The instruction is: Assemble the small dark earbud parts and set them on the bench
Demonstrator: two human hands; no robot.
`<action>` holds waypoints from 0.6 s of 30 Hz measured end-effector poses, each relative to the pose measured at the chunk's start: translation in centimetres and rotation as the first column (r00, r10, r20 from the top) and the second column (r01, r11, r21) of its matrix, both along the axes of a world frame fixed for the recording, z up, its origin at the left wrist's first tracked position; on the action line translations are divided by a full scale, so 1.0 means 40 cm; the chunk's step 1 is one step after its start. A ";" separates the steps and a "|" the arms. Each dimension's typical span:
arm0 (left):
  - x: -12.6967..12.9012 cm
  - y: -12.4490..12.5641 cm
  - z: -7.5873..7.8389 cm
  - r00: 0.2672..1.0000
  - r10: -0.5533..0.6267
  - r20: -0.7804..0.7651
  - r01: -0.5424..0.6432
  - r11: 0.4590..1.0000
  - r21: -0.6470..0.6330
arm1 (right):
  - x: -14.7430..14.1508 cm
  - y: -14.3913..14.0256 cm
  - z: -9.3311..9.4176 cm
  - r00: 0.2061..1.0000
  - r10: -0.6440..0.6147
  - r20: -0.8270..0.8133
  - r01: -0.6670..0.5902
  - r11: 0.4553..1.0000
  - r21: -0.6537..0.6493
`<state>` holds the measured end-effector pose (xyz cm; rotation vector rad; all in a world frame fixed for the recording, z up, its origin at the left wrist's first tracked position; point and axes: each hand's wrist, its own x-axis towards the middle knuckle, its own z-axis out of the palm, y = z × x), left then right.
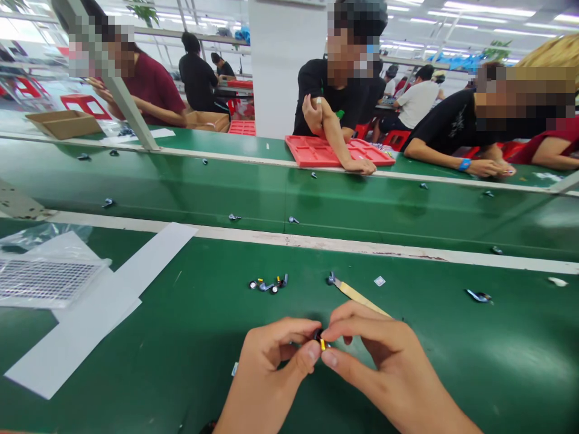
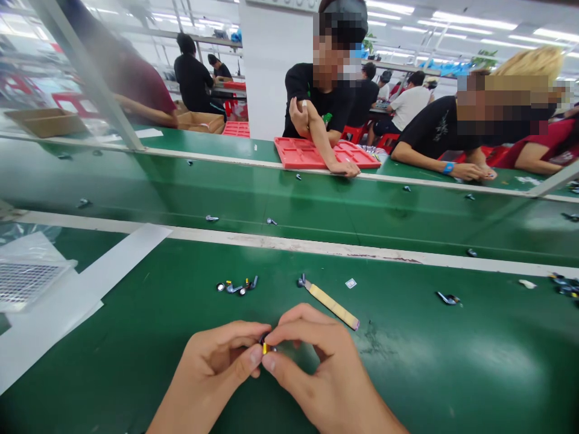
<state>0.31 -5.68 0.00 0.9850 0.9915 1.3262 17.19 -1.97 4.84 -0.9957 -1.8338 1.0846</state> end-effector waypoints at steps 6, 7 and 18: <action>-0.007 0.006 0.013 0.999 -0.013 -0.051 0.013 1.000 0.000 | 0.004 0.002 0.008 0.994 -0.027 0.103 0.010 0.987 0.161; -0.008 0.009 0.018 0.998 -0.004 -0.058 0.005 1.000 0.005 | 0.003 0.001 0.010 0.992 -0.031 0.123 0.006 0.979 0.201; -0.006 0.019 0.032 0.998 -0.061 0.009 0.061 0.997 -0.039 | -0.001 0.003 0.002 0.993 -0.053 0.109 0.026 0.972 0.233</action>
